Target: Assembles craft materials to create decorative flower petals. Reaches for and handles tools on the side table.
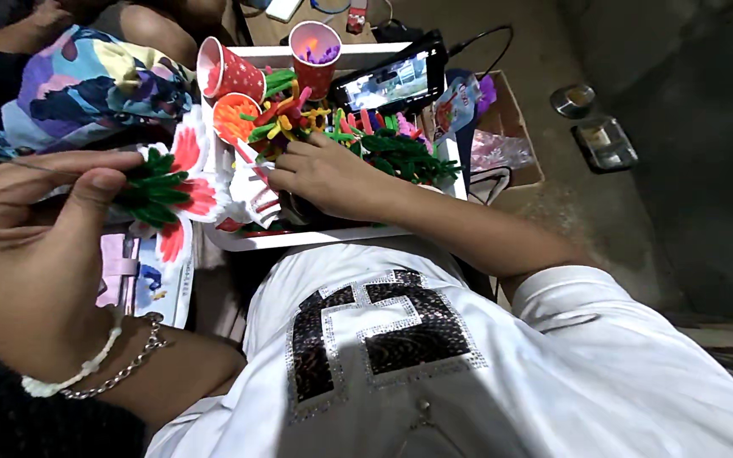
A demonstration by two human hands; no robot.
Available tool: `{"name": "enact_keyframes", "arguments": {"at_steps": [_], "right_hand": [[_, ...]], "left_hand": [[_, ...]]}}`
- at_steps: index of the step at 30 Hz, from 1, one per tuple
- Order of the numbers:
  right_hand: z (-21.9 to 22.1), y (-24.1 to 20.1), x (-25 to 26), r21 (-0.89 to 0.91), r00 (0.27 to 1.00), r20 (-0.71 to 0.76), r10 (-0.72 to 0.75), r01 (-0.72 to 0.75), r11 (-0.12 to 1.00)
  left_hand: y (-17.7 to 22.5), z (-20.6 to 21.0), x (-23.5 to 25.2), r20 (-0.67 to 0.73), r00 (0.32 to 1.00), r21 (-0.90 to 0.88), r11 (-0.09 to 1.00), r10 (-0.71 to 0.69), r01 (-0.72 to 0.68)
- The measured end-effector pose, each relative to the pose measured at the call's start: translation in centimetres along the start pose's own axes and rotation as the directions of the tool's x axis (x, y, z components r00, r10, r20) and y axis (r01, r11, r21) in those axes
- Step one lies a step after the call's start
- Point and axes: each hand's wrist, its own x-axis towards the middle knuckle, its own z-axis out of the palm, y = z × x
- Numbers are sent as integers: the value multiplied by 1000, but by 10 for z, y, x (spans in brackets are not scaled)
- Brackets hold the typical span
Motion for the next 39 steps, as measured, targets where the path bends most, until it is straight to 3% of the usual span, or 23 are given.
{"name": "enact_keyframes", "arguments": {"at_steps": [7,12,17,19,25,28,34,39], "right_hand": [[-22,7,-12,226,941,-325,93,-18,974],[-25,10,-26,376,897,-413,158,10,927],[-22,1,-39,530,882,-448,147,130,838],[-24,0,-44,515,882,-448,145,121,849],[-30,3,-58,203,908,-371,195,-125,971],[-29,-3,-59,185,862,-456,221,-151,971],[-30,-6,-60,149,858,-460,231,-182,972],[-54,-6,-73,212,948,-252,193,-141,967]], "left_hand": [[-5,-1,-3,24,1000,78,997,-1,-1],[4,6,0,73,997,75,997,5,-11],[9,17,2,190,981,40,999,28,-37],[2,22,3,229,971,29,996,71,-80],[0,29,6,266,960,73,991,91,-114],[0,27,5,261,962,76,991,83,-106],[3,24,5,258,963,110,988,78,-109],[11,41,5,273,956,58,990,108,-128]]}}
